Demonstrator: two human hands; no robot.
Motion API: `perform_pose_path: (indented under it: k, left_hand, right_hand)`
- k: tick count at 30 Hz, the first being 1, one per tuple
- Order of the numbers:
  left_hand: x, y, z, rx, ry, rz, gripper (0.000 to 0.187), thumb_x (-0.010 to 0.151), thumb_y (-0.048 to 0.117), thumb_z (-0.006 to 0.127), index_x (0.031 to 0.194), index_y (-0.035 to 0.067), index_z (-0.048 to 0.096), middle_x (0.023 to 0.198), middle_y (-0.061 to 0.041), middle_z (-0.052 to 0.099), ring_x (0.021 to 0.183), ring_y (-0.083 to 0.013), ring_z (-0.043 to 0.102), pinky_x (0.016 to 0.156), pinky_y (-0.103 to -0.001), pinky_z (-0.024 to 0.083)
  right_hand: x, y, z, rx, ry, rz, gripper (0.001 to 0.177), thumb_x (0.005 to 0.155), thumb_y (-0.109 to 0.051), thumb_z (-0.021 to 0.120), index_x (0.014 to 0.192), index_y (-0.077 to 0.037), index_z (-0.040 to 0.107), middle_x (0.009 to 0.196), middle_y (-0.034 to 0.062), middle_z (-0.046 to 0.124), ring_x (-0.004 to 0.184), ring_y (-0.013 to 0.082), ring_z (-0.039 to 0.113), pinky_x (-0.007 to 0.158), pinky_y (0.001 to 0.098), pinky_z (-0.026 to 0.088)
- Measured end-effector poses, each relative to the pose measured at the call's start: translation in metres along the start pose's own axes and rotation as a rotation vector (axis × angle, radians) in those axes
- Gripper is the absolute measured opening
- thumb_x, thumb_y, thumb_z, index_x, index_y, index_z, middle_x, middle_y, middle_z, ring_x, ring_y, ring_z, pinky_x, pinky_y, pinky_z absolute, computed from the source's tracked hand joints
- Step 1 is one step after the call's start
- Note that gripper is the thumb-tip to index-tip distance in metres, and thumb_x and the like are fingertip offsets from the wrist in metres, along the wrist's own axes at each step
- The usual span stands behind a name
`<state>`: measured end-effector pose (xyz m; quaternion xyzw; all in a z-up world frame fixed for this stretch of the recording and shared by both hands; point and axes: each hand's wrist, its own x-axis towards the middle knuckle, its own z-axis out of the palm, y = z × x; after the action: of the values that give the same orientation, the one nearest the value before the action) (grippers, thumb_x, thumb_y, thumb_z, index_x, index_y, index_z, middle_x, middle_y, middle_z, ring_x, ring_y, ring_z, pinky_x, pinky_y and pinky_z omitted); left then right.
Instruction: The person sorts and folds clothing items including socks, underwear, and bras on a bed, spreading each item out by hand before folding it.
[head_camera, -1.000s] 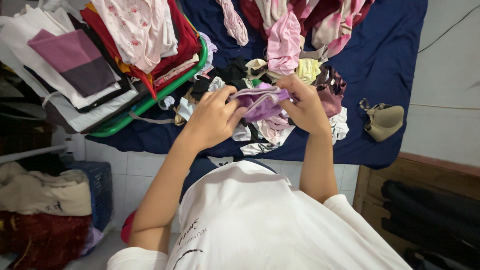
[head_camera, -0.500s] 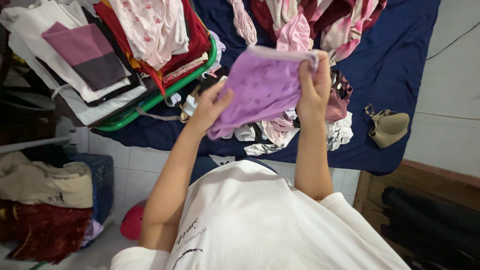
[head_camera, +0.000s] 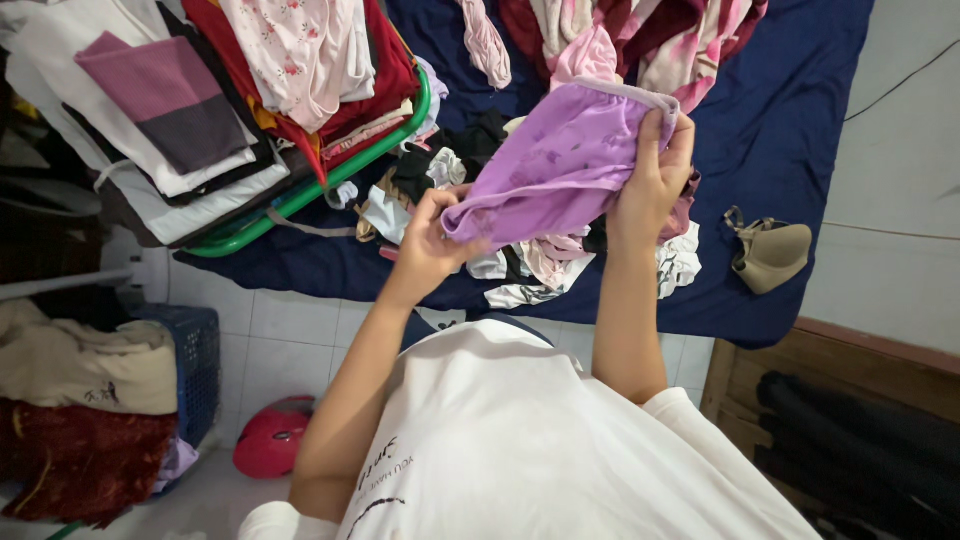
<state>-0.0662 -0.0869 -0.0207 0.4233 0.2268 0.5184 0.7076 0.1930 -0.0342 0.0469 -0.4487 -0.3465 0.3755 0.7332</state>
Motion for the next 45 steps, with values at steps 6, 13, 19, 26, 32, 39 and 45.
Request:
perform_pose_path:
  k: [6, 13, 19, 26, 32, 39, 45]
  left_hand:
    - [-0.002, -0.015, -0.004, 0.377, 0.28, 0.052, 0.028, 0.088, -0.019, 0.051, 0.106, 0.0, 0.062, 0.13, -0.01, 0.067, 0.121, -0.0163, 0.063, 0.102, -0.028, 0.049]
    - [-0.015, -0.009, -0.013, 0.518, 0.093, -0.135, 0.034, 0.084, -0.013, 0.05, 0.104, 0.001, 0.074, 0.129, -0.013, 0.066, 0.118, -0.0255, 0.062, 0.099, -0.031, 0.043]
    - [-0.014, 0.008, -0.031, 0.66, 0.109, -0.073, 0.058, 0.083, 0.006, 0.069, 0.138, 0.008, 0.053, 0.16, -0.013, 0.048, 0.153, -0.0245, 0.042, 0.123, -0.04, 0.034]
    - [0.023, 0.022, -0.037, 0.273, 0.066, 0.132, 0.11, 0.077, 0.019, 0.093, 0.16, 0.002, 0.023, 0.159, -0.019, 0.039, 0.148, -0.0243, 0.04, 0.12, -0.039, 0.035]
    - [0.02, 0.021, -0.066, 0.067, 0.174, -0.231, 0.065, 0.089, 0.015, 0.084, 0.144, -0.003, 0.056, 0.133, -0.014, 0.068, 0.12, -0.0197, 0.066, 0.106, -0.034, 0.052]
    - [0.039, 0.026, -0.097, 0.284, 0.437, -0.009, 0.057, 0.099, 0.014, 0.07, 0.149, -0.001, 0.047, 0.142, -0.014, 0.062, 0.131, -0.0209, 0.059, 0.114, -0.034, 0.043]
    - [0.076, 0.087, -0.123, 0.578, 0.444, 0.049, 0.061, 0.103, 0.021, 0.068, 0.153, -0.001, 0.042, 0.148, -0.018, 0.059, 0.137, -0.0243, 0.059, 0.118, -0.035, 0.041]
  right_hand:
    - [0.002, 0.002, -0.01, -0.086, 0.028, -0.043, 0.012, 0.112, -0.017, 0.062, 0.115, -0.006, 0.058, 0.105, 0.0001, 0.062, 0.095, 0.0069, 0.057, 0.088, 0.0231, 0.049]
    - [0.008, 0.014, -0.011, 0.136, 0.02, 0.158, 0.014, 0.107, -0.013, 0.062, 0.119, -0.005, 0.058, 0.109, 0.0021, 0.066, 0.099, 0.0086, 0.063, 0.089, 0.0253, 0.053]
    - [-0.011, 0.019, 0.025, -0.168, -0.427, 0.278, 0.024, 0.102, -0.002, 0.064, 0.125, -0.006, 0.059, 0.104, 0.002, 0.069, 0.085, 0.0068, 0.065, 0.071, 0.0211, 0.051]
    - [-0.013, 0.014, 0.068, -0.208, -0.778, 0.386, 0.025, 0.101, -0.001, 0.068, 0.125, -0.001, 0.063, 0.107, 0.0015, 0.068, 0.093, 0.0048, 0.064, 0.082, 0.0194, 0.049]
    - [0.013, 0.053, 0.116, 0.191, -0.374, 0.473, 0.025, 0.109, -0.014, 0.06, 0.131, -0.001, 0.061, 0.115, 0.0012, 0.069, 0.103, 0.01, 0.065, 0.093, 0.0265, 0.053]
    - [0.006, 0.086, 0.16, 0.049, -0.461, 0.608, 0.05, 0.094, -0.013, 0.067, 0.141, -0.004, 0.052, 0.128, 0.0061, 0.066, 0.116, 0.0168, 0.066, 0.104, 0.0318, 0.052]
    - [0.006, 0.089, 0.221, -0.059, -0.504, 0.381, 0.069, 0.091, 0.0, 0.077, 0.151, -0.002, 0.043, 0.142, 0.0121, 0.061, 0.131, 0.0219, 0.061, 0.116, 0.0348, 0.047]
